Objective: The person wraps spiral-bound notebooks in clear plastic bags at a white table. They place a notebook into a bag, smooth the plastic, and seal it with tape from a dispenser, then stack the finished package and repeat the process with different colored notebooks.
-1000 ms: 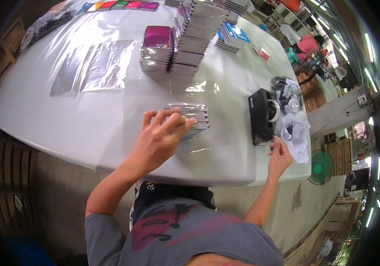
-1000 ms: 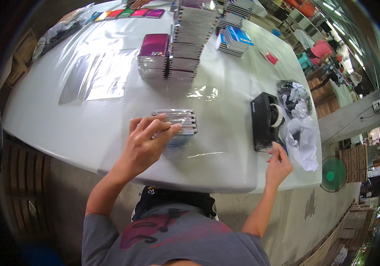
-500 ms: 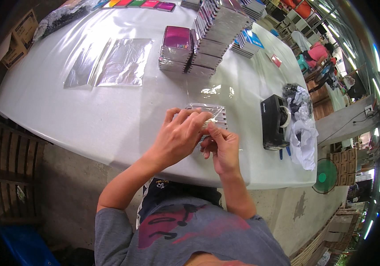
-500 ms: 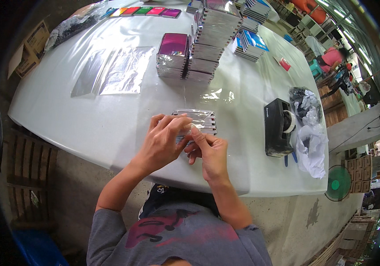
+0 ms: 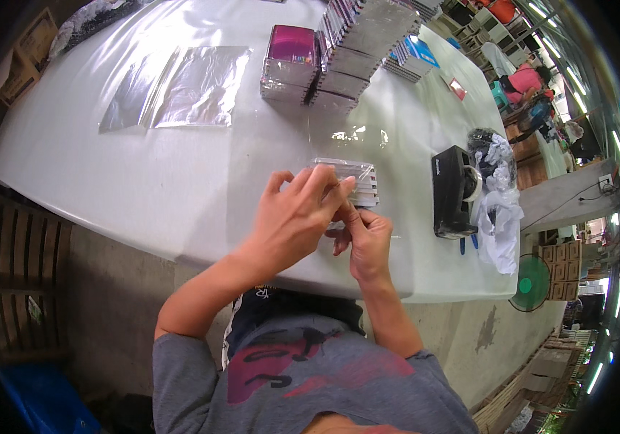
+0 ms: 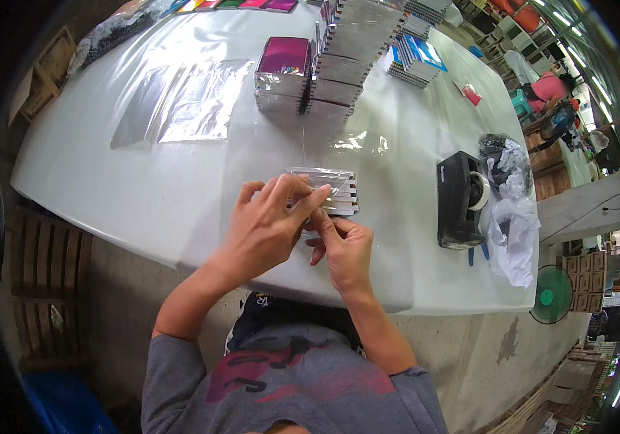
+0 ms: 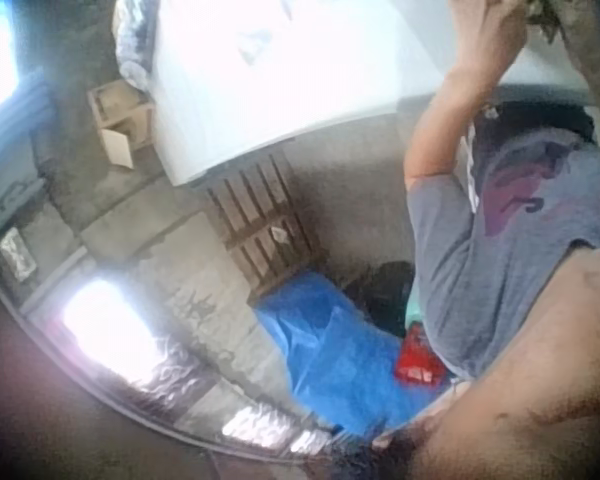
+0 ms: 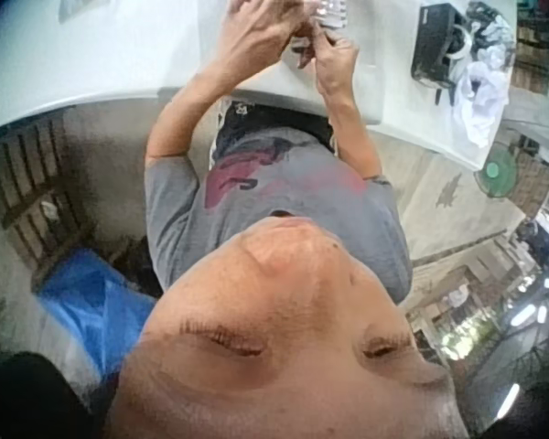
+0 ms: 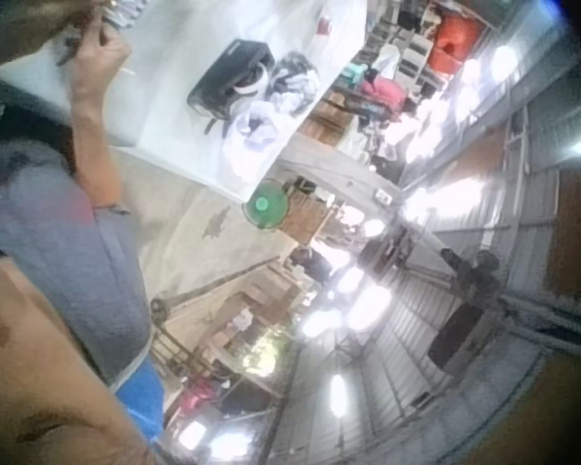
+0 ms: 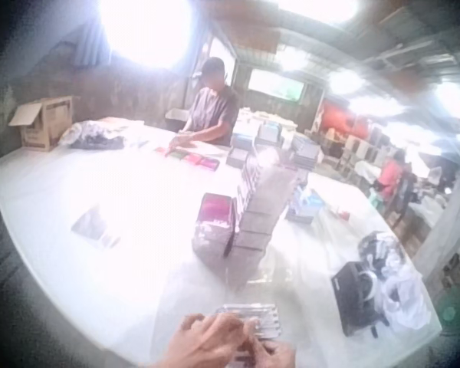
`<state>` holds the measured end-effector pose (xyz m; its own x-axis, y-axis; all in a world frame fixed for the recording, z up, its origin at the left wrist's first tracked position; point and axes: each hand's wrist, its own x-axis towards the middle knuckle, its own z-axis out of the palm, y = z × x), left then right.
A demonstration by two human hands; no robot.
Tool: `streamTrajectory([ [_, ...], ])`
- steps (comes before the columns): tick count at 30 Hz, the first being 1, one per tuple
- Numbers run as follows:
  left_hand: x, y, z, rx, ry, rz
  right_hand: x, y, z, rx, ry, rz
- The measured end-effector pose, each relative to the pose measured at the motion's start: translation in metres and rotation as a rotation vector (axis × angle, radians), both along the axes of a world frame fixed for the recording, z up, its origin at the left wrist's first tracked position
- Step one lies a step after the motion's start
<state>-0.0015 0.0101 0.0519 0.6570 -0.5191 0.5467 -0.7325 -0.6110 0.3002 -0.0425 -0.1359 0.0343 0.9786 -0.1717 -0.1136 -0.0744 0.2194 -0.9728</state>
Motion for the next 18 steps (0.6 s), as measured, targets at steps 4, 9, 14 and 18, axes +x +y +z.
streamTrajectory([
  [4, 0.005, 0.007, 0.016, -0.006, 0.132, -0.091, -0.001, -0.001, 0.005, -0.138, 0.083, -0.032],
  [9, 0.007, 0.004, 0.021, -0.027, 0.162, -0.116, -0.004, 0.001, -0.02, -0.129, 0.08, -0.155],
  [14, 0.009, 0.005, 0.03, 0.041, 0.179, -0.116, -0.004, -0.003, -0.052, -0.224, 0.028, -0.155],
  [18, 0.02, -0.014, 0.048, 0.249, 0.176, -0.051, -0.006, -0.005, -0.058, -0.212, -0.055, -0.081],
])
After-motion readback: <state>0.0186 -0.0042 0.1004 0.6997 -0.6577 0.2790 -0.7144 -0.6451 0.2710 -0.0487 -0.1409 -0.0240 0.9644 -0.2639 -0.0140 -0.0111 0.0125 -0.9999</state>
